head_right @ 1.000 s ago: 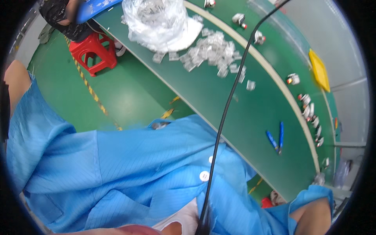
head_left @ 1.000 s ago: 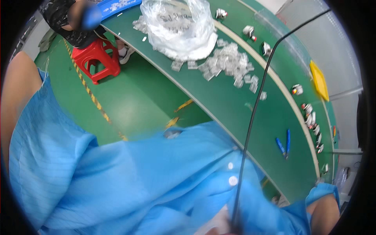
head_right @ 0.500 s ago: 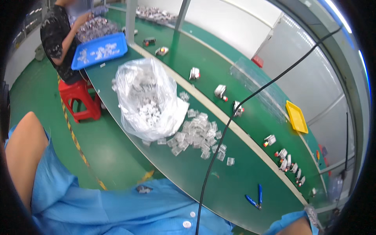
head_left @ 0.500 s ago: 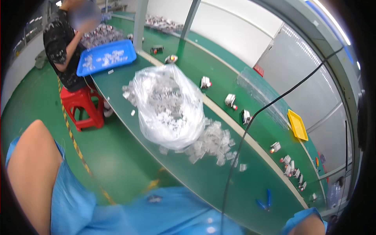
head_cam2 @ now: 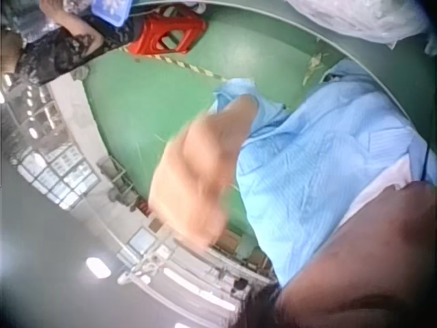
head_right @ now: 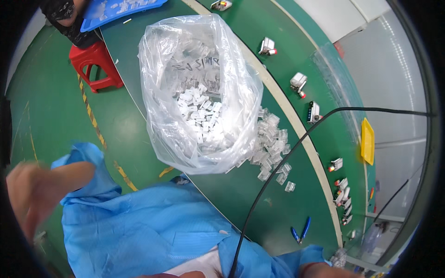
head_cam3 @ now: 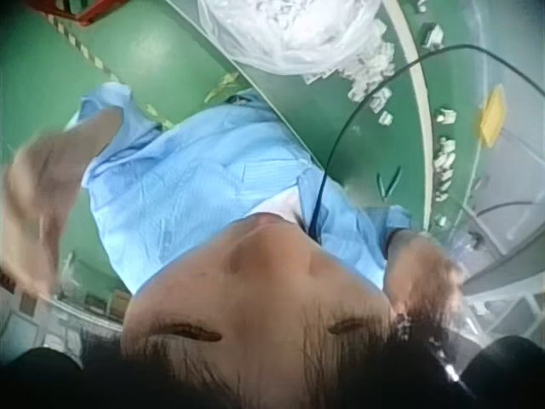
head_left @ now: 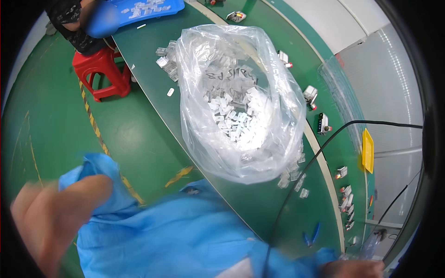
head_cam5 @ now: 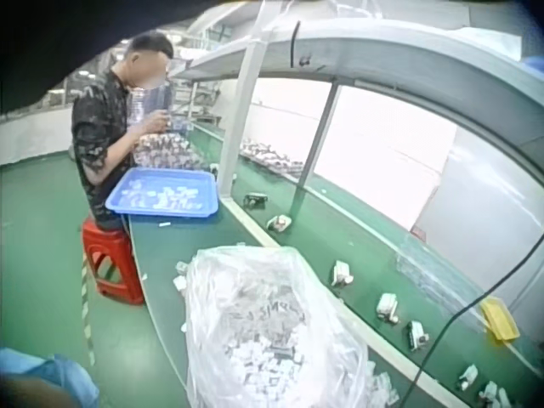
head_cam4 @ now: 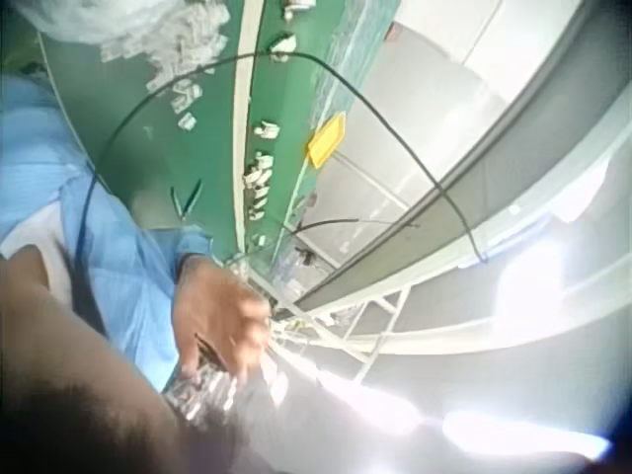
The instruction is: Assembling small electronic components and placing them into a plastic shipping tray.
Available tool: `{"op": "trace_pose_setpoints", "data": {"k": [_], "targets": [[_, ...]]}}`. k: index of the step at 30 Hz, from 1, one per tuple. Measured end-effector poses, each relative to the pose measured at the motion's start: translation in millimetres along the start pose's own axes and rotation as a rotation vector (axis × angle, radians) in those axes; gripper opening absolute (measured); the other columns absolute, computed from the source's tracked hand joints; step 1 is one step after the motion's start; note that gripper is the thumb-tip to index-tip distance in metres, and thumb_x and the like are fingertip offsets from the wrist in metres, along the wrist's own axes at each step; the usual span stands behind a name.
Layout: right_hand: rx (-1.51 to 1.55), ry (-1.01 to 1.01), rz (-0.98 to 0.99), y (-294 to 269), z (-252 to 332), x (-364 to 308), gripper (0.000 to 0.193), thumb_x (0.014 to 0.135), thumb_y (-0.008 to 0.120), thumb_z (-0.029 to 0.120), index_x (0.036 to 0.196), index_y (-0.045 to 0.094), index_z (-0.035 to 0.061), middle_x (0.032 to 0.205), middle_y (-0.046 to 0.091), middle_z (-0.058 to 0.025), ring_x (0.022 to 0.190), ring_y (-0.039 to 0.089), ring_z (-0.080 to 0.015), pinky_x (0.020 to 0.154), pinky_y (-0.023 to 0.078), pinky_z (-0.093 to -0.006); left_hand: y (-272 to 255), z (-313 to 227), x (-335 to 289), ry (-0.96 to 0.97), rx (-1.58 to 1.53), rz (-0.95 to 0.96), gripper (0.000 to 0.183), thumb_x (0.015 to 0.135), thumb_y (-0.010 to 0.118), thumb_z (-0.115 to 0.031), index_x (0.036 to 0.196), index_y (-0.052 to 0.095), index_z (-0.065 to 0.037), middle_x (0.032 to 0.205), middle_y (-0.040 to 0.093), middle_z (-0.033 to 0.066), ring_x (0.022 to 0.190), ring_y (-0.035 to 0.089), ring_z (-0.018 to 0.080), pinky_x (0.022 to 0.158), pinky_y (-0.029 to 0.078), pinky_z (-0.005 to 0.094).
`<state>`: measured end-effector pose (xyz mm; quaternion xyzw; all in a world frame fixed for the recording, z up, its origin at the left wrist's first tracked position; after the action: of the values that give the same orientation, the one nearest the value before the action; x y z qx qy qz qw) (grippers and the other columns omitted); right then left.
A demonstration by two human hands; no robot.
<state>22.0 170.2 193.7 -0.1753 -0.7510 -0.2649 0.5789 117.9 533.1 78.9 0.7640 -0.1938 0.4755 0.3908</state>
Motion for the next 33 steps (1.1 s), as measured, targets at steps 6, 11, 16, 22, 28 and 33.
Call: {"op": "trace_pose_setpoints", "data": {"k": [6,11,16,22,28,33], "targets": [[-0.441,0.779,1.159,-85.0,-5.7,-100.5,0.01,0.082,0.053,-0.002,0.087,0.062,-0.0035,0.078,0.061,-0.0133,0.072,0.058,-0.0253,0.066,0.047,-0.0346,-7.3,45.9,-86.3,-0.697,1.329,0.39,0.016,0.071,0.073,-0.01,0.084,0.065,-0.005,0.087,0.061,0.0118,0.079,0.058,0.0276,0.072,0.044,0.0351],[-0.572,1.19,1.061,-110.8,1.3,-158.1,0.009,0.083,0.055,-0.003,0.089,0.062,-0.0043,0.079,0.061,-0.0126,0.072,0.059,-0.0198,0.067,0.046,-0.027,-10.9,81.1,-84.1,-0.733,1.312,0.384,0.032,0.068,0.077,-0.02,0.091,0.063,-0.004,0.097,0.059,0.0139,0.087,0.055,0.0326,0.075,0.042,0.0379],[-0.578,1.246,0.976,-124.3,13.2,-183.8,0.01,0.084,0.055,-0.002,0.091,0.062,-0.004,0.082,0.061,-0.0101,0.071,0.057,-0.0155,0.066,0.045,-0.0245,9.5,90.9,-90.7,-0.914,1.429,0.345,0.054,0.064,0.08,-0.033,0.102,0.058,-0.002,0.109,0.055,0.0157,0.097,0.051,0.0358,0.078,0.04,0.0423],[-0.521,1.25,0.937,-126.5,9.9,-188.4,0.01,0.085,0.056,-0.001,0.092,0.062,-0.0034,0.082,0.06,-0.0087,0.069,0.055,-0.0131,0.063,0.043,-0.022,9.9,98.8,-107.6,-0.788,1.564,0.301,0.056,0.061,0.081,-0.034,0.104,0.058,-0.005,0.108,0.054,0.0149,0.098,0.049,0.0373,0.08,0.039,0.044],[-0.457,1.178,0.922,-128.6,15.6,-186.7,0.01,0.085,0.057,0.001,0.092,0.062,-0.0026,0.083,0.06,-0.0084,0.072,0.055,-0.0131,0.065,0.043,-0.0226,26.2,94.5,-113.4,-0.556,1.66,0.323,0.05,0.064,0.079,-0.027,0.104,0.058,-0.005,0.102,0.054,0.0132,0.096,0.05,0.0333,0.082,0.04,0.0412],[-0.358,1.168,0.905,-135.9,19.3,-185.5,0.009,0.082,0.059,0.0,0.091,0.063,-0.0014,0.086,0.06,-0.009,0.076,0.056,-0.0155,0.067,0.044,-0.0242,36.6,84.9,-111.6,-0.627,1.608,0.187,0.046,0.068,0.076,-0.017,0.107,0.057,-0.002,0.109,0.054,0.0139,0.101,0.05,0.033,0.087,0.042,0.0395]]}}
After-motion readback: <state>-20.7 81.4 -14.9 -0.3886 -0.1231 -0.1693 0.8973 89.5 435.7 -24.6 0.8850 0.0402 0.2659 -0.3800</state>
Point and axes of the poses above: each hand's wrist, its own x-axis towards the middle knuckle, its own y-axis out of the palm, z = x × y, the point moved 1 cm from there along x, towards the middle knuckle
